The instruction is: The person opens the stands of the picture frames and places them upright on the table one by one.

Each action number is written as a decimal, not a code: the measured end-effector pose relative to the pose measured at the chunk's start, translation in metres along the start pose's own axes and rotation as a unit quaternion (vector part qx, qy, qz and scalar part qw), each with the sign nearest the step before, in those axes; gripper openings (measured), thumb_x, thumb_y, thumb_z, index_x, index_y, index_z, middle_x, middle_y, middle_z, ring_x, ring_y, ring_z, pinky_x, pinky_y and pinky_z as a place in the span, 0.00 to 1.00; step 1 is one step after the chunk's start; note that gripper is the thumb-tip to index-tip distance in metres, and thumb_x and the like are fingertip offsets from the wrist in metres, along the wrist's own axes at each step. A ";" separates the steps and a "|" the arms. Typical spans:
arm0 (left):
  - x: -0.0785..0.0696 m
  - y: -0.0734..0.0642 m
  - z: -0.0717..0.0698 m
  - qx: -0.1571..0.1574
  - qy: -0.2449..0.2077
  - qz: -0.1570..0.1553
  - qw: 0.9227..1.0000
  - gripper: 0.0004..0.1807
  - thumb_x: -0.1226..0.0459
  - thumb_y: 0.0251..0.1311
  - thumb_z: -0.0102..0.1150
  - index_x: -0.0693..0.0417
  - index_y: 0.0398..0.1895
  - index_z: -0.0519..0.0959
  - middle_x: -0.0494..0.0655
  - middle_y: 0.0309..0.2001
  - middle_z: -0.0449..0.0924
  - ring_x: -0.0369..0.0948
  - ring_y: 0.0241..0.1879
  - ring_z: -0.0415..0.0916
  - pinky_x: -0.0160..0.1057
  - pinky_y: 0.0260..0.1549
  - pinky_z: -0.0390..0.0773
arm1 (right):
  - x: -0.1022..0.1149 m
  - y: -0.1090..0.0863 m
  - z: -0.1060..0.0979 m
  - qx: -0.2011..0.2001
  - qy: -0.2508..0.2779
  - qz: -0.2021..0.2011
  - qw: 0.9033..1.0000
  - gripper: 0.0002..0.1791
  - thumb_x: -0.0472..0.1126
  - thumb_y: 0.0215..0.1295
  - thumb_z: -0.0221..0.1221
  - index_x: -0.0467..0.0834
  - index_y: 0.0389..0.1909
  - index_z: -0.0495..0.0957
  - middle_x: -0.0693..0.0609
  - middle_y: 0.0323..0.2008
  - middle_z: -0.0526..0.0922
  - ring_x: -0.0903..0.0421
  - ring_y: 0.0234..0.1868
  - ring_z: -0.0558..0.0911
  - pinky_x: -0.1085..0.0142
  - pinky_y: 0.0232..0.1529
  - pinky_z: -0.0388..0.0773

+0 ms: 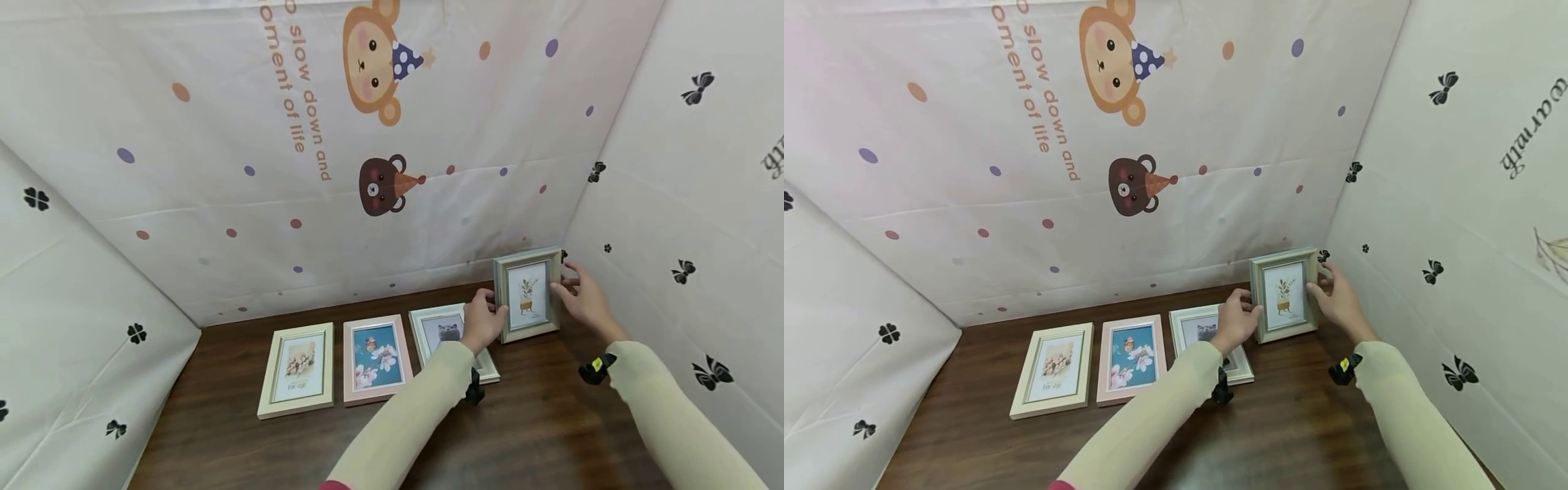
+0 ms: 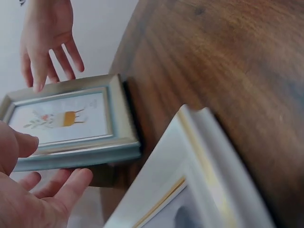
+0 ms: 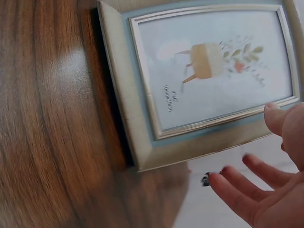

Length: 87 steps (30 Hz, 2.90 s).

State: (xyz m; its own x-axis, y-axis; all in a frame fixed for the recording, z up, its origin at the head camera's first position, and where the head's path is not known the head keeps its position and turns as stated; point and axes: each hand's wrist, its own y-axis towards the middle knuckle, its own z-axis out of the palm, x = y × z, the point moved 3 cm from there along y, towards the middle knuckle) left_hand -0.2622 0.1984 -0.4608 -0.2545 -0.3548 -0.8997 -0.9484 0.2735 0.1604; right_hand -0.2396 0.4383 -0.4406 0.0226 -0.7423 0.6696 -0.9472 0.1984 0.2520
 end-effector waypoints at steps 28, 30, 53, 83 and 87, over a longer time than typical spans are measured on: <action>-0.005 -0.036 -0.109 -0.002 0.028 0.028 0.999 0.22 0.55 0.71 0.63 0.51 0.64 0.76 0.53 0.51 0.84 0.41 0.41 0.85 0.37 0.38 0.84 | 0.103 -0.036 -0.009 -0.011 -0.043 -0.149 0.988 0.38 0.39 0.75 0.60 0.30 0.77 0.54 0.20 0.62 0.69 0.20 0.53 0.76 0.32 0.44 0.78; 0.000 -0.038 -0.117 -0.007 0.038 0.027 0.999 0.23 0.54 0.71 0.63 0.51 0.65 0.76 0.53 0.51 0.84 0.41 0.41 0.86 0.37 0.38 0.84 | 0.110 -0.040 -0.006 -0.009 -0.039 -0.158 0.987 0.38 0.39 0.75 0.60 0.31 0.77 0.54 0.21 0.62 0.69 0.21 0.53 0.77 0.34 0.43 0.80; 0.035 -0.062 -0.167 -0.026 0.060 0.010 0.998 0.23 0.56 0.72 0.61 0.56 0.65 0.74 0.55 0.49 0.82 0.41 0.38 0.85 0.40 0.36 0.84 | 0.136 -0.057 0.037 -0.001 -0.025 -0.225 0.974 0.35 0.34 0.71 0.63 0.32 0.75 0.62 0.27 0.57 0.77 0.30 0.48 0.82 0.41 0.38 0.83; 0.053 -0.064 -0.159 0.042 0.087 -0.093 0.991 0.28 0.57 0.72 0.60 0.63 0.68 0.68 0.67 0.54 0.79 0.51 0.21 0.85 0.44 0.17 0.83 | 0.134 -0.055 0.072 0.151 -0.077 -0.165 0.972 0.37 0.41 0.73 0.62 0.27 0.73 0.59 0.25 0.56 0.78 0.55 0.31 0.83 0.56 0.32 0.81; 0.055 -0.062 -0.157 0.053 0.112 -0.104 0.987 0.29 0.56 0.73 0.59 0.62 0.70 0.68 0.61 0.47 0.83 0.50 0.19 0.84 0.41 0.19 0.83 | 0.132 -0.054 0.081 0.165 -0.098 -0.157 0.969 0.36 0.41 0.73 0.62 0.26 0.72 0.61 0.26 0.53 0.80 0.55 0.28 0.82 0.54 0.31 0.80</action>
State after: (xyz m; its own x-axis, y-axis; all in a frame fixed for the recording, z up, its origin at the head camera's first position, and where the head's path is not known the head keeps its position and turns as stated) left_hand -0.2467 0.0215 -0.4568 -0.1035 -0.5980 -0.7948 -0.9625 0.2618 -0.0717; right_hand -0.2111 0.2777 -0.4219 0.2956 -0.8464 0.4429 -0.9549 -0.2478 0.1638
